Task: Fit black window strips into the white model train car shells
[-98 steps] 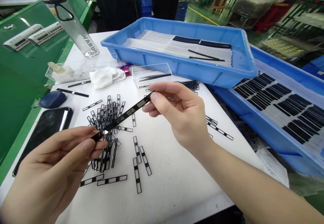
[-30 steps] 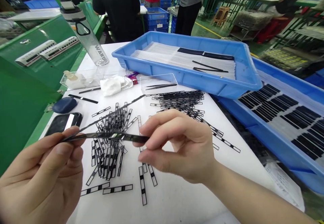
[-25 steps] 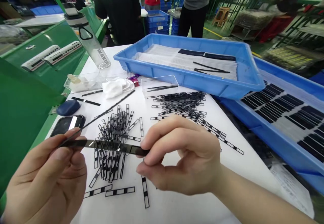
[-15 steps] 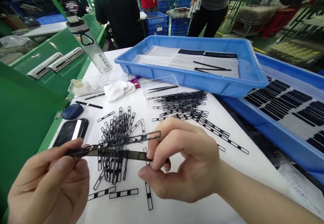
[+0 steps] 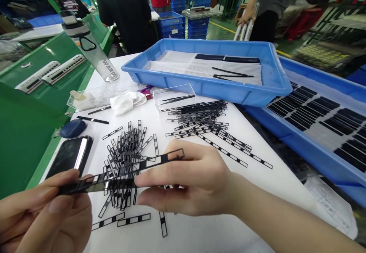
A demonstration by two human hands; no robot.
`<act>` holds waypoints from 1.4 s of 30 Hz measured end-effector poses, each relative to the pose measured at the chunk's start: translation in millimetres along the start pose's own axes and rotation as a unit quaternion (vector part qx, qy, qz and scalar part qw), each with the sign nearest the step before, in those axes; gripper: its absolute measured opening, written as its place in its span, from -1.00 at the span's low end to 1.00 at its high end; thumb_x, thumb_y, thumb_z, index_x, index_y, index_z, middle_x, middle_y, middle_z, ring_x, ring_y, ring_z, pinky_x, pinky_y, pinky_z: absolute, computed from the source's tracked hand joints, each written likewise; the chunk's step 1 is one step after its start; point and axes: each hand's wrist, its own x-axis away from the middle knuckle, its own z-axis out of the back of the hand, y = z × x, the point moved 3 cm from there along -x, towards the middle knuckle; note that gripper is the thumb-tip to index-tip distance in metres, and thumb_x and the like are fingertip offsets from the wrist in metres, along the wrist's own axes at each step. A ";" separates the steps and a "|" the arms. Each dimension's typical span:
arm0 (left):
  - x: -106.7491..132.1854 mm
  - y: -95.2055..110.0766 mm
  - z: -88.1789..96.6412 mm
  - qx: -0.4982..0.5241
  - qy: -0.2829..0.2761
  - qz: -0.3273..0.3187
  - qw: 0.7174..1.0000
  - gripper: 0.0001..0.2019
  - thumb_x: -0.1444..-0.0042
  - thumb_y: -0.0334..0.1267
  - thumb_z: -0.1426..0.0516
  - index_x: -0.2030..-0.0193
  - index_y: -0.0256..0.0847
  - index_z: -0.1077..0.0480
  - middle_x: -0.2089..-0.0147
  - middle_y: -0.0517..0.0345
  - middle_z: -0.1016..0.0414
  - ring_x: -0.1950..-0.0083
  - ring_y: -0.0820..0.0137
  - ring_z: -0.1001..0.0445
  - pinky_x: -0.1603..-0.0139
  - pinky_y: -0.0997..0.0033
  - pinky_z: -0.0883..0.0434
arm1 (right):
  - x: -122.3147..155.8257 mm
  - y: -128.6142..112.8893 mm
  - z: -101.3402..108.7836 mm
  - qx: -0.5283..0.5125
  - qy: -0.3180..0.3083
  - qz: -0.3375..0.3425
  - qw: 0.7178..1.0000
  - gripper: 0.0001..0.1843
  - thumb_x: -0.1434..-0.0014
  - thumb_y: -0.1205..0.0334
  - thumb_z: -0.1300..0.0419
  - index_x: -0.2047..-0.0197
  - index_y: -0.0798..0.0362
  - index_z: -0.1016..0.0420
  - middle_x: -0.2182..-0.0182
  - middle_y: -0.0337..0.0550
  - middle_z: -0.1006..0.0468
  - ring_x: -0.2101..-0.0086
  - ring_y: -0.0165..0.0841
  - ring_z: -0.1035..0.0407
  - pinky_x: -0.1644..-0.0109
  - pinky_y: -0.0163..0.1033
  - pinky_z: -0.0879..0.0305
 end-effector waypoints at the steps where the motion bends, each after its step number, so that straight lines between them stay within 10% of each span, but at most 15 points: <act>1: -1.9 -2.1 2.2 -0.009 -0.003 -0.019 1.000 -0.70 0.03 -0.49 -0.41 0.33 0.11 -0.65 0.18 0.49 -0.78 0.28 0.43 -0.74 0.22 0.74 -0.67 | 0.1 -1.7 1.0 0.014 -0.003 -0.005 1.000 -0.91 -0.24 0.35 -0.47 0.18 0.16 -0.71 0.50 -0.21 -0.52 0.53 -0.47 -0.37 0.48 -0.38 -0.45; 21: -7.8 -10.4 4.9 0.015 0.064 0.049 0.997 -0.62 0.30 -0.53 -0.37 0.39 0.12 -0.64 0.25 0.46 -0.77 0.15 0.36 -0.75 0.35 0.73 -0.67 | -3.0 -14.1 9.5 0.129 0.010 0.027 0.991 -0.71 -0.19 0.30 -0.53 0.41 -0.02 -0.49 0.56 -0.38 -0.55 0.58 -0.51 -0.41 0.43 -0.43 -0.50; 42: -12.0 -7.7 10.5 -0.006 0.002 0.022 1.000 -0.65 0.21 -0.55 -0.33 0.44 0.12 -0.59 0.23 0.49 -0.77 0.35 0.31 -0.76 0.42 0.63 -0.68 | 3.6 -11.9 4.2 0.132 -0.030 0.025 0.991 -0.94 -0.35 0.33 -0.37 0.14 -0.02 -0.63 0.44 -0.33 -0.56 0.46 -0.53 -0.46 0.38 -0.43 -0.48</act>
